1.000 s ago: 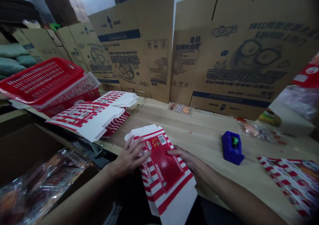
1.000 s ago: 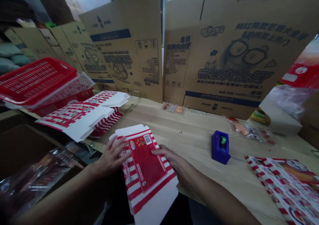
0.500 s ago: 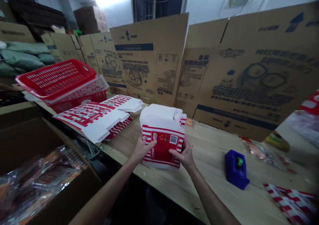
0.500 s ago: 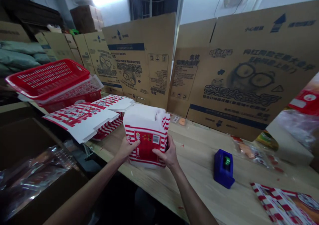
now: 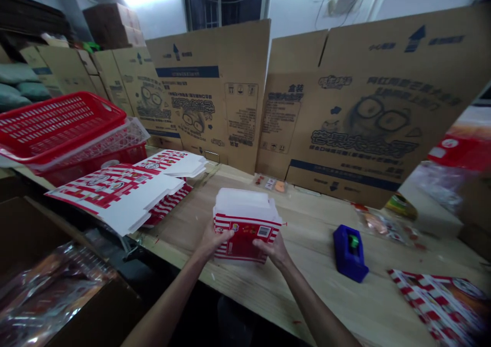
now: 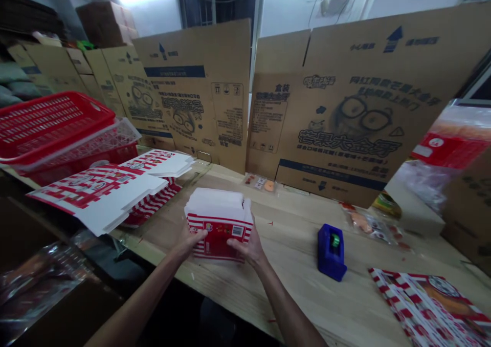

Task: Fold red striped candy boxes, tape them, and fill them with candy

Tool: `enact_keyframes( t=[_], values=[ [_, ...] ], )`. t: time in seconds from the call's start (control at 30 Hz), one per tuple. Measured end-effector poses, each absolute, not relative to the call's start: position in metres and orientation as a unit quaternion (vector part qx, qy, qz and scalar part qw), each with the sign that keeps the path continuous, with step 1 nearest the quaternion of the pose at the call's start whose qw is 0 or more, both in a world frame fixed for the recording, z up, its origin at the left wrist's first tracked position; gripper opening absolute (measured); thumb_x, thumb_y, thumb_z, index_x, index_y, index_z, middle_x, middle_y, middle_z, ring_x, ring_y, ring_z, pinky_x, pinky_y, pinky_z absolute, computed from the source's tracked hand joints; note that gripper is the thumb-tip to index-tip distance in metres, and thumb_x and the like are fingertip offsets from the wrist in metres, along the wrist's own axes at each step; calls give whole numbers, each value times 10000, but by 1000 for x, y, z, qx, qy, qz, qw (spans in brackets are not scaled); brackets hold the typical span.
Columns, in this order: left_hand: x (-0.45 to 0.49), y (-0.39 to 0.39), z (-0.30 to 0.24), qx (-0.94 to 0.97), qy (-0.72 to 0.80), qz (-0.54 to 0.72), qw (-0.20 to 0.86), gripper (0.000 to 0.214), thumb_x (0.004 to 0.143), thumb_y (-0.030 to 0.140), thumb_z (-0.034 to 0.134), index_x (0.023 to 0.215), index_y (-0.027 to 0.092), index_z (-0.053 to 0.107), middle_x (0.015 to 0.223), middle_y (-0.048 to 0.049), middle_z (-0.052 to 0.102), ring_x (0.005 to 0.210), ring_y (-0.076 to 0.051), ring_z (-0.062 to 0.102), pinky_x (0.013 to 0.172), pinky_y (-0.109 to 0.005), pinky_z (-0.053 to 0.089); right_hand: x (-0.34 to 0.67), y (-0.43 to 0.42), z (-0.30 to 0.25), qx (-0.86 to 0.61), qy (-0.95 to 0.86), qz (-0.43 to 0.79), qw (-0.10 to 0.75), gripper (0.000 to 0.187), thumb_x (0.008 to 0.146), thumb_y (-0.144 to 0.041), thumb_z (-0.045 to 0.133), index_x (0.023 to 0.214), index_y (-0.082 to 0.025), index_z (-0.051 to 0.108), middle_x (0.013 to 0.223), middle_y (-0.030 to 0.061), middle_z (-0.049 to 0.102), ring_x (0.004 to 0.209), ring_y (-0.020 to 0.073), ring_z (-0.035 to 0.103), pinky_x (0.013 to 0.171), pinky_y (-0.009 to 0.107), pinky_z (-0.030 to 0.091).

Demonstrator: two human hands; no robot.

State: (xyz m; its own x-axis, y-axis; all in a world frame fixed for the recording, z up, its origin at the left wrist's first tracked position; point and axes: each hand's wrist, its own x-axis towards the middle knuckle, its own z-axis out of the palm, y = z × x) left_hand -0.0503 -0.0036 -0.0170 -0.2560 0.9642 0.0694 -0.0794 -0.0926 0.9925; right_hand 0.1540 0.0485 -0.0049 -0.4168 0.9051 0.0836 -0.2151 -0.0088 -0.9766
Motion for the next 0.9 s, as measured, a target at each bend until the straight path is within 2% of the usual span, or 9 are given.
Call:
enact_keyframes(
  t=[0.1, 0.27, 0.47, 0.6, 0.7, 0.8, 0.9],
  values=[
    [-47, -1, -20, 421, 532, 609, 411, 653, 501, 465, 814, 1038, 151, 615, 951, -100, 728, 897, -285, 687, 800, -379, 558, 152, 52, -17, -298, -572, 613, 456, 561, 514, -438, 855, 965, -204, 617, 1010, 105, 710, 999, 320, 652, 896, 477, 516],
    [-44, 0, -38, 417, 557, 604, 387, 507, 503, 373, 798, 924, 161, 611, 822, -72, 726, 785, -262, 691, 731, -356, 565, 151, 58, -46, -312, -594, 565, 480, 549, 560, -423, 838, 994, -188, 598, 980, 115, 718, 924, 308, 675, 852, 467, 534],
    [-39, 3, -54, 415, 558, 626, 353, 551, 521, 493, 752, 940, 171, 597, 846, -84, 715, 841, -282, 684, 768, -373, 556, 151, 63, -65, -333, -606, 538, 482, 543, 569, -399, 836, 1008, -189, 594, 961, 119, 722, 945, 321, 673, 850, 468, 537],
    [-31, 3, -57, 405, 561, 648, 319, 529, 632, 537, 675, 1002, 171, 582, 967, -104, 697, 1027, -288, 642, 897, -380, 513, 147, 63, -64, -346, -584, 533, 505, 571, 572, -397, 830, 1040, -199, 569, 983, 117, 718, 921, 314, 682, 819, 455, 552],
    [-29, 4, -55, 397, 565, 657, 302, 495, 707, 540, 628, 1047, 184, 579, 1007, -104, 690, 1081, -282, 621, 925, -378, 499, 144, 62, -58, -364, -575, 515, 522, 541, 595, -400, 816, 1036, -221, 558, 994, 117, 715, 878, 302, 691, 787, 432, 565],
    [-33, 3, -54, 398, 567, 656, 299, 512, 698, 563, 637, 1044, 187, 595, 997, -108, 693, 1066, -293, 628, 928, -400, 500, 140, 62, -60, -366, -586, 507, 516, 492, 601, -409, 809, 984, -222, 565, 971, 119, 718, 853, 304, 695, 791, 436, 566],
    [-38, 2, -53, 406, 570, 648, 300, 571, 650, 587, 673, 1035, 173, 598, 997, -119, 695, 1022, -303, 644, 917, -425, 504, 138, 63, -73, -358, -585, 532, 496, 516, 614, -426, 798, 1019, -209, 563, 984, 129, 718, 866, 313, 696, 794, 451, 568]
  ],
)
